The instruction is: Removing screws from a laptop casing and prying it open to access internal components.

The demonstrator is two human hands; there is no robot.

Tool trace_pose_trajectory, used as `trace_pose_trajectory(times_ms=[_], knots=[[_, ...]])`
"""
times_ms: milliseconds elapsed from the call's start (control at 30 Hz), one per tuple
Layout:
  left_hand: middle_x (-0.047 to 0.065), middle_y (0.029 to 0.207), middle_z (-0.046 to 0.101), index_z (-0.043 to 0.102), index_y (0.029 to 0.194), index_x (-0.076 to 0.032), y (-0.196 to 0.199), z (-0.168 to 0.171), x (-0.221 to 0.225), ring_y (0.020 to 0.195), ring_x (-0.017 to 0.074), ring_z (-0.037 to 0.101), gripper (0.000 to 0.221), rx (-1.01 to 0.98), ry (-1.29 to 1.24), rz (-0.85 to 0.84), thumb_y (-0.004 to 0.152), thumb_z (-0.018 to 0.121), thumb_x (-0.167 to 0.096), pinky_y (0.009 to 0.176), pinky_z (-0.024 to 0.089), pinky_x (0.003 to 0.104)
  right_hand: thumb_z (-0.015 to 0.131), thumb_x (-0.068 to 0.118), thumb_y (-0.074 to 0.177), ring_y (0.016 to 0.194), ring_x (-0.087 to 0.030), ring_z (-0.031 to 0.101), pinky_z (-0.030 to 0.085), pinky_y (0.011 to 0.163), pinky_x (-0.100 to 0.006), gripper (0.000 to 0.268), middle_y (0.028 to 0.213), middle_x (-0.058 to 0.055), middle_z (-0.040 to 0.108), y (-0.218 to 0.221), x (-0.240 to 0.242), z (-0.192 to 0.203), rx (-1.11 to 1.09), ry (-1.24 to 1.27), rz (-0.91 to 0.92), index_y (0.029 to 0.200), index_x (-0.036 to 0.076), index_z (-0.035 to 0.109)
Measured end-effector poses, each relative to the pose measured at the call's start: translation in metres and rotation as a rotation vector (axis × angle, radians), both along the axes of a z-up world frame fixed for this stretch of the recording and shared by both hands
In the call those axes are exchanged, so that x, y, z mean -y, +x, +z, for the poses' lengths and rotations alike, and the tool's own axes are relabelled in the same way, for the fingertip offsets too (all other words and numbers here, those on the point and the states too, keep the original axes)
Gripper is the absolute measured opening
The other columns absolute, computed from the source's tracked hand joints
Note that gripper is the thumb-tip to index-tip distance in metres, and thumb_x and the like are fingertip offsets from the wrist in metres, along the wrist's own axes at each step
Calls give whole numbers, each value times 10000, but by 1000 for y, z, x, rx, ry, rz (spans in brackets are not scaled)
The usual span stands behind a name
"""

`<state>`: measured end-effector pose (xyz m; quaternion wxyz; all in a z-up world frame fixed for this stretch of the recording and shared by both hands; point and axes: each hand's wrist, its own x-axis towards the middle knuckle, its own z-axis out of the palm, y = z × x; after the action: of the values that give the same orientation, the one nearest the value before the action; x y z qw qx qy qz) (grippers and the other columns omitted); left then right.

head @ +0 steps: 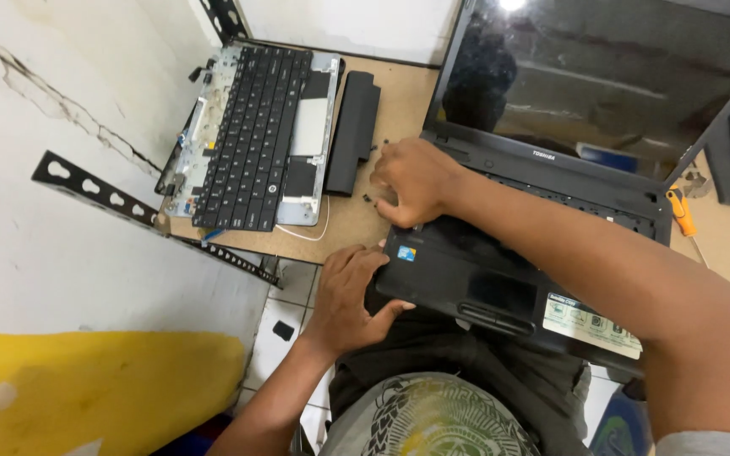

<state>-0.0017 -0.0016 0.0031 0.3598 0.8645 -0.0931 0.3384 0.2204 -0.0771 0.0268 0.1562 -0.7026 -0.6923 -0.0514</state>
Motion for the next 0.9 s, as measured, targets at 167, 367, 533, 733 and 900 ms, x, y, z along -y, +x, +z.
trace_pose_trajectory(times_ms=[167, 367, 533, 733, 900], knots=[[133, 951, 613, 580, 1076, -40, 0, 2, 0, 913, 373, 586, 529, 13, -7, -2, 750, 727, -430, 841, 448, 472, 596, 365, 676, 581, -293, 530, 472, 581, -379, 309, 543, -57, 454, 3, -1, -8, -131, 67, -12, 525, 137, 451], [109, 968, 622, 589, 1067, -56, 1, -5, -1, 913, 353, 589, 536, -7, -33, -3, 728, 749, -439, 830, 450, 455, 622, 289, 650, 597, -270, 526, 443, 588, -367, 288, 547, -22, 437, 1, 3, -10, -245, 157, -16, 506, 163, 408], [129, 1000, 634, 582, 1052, -55, 2, -1, -3, 897, 362, 594, 551, -5, -109, -26, 671, 815, -377, 791, 464, 461, 650, 285, 701, 632, -269, 545, 425, 585, -376, 289, 581, -7, 462, 4, 9, -11, -312, 203, -13, 541, 161, 443], [124, 1024, 646, 587, 1036, -58, 3, -1, -2, 908, 339, 605, 559, 2, -139, -17, 653, 830, -384, 799, 469, 449, 635, 299, 816, 692, -311, 558, 443, 614, -404, 281, 718, -87, 520, 5, 27, 23, -63, 241, 24, 638, 106, 535], [169, 1100, 623, 568, 1110, -29, 4, 7, -5, 1003, 381, 593, 641, -30, -113, -62, 642, 841, -372, 871, 446, 464, 647, 357, 851, 819, -323, 602, 485, 709, -391, 294, 827, -111, 603, 12, 37, 30, -88, 139, -36, 747, 83, 624]])
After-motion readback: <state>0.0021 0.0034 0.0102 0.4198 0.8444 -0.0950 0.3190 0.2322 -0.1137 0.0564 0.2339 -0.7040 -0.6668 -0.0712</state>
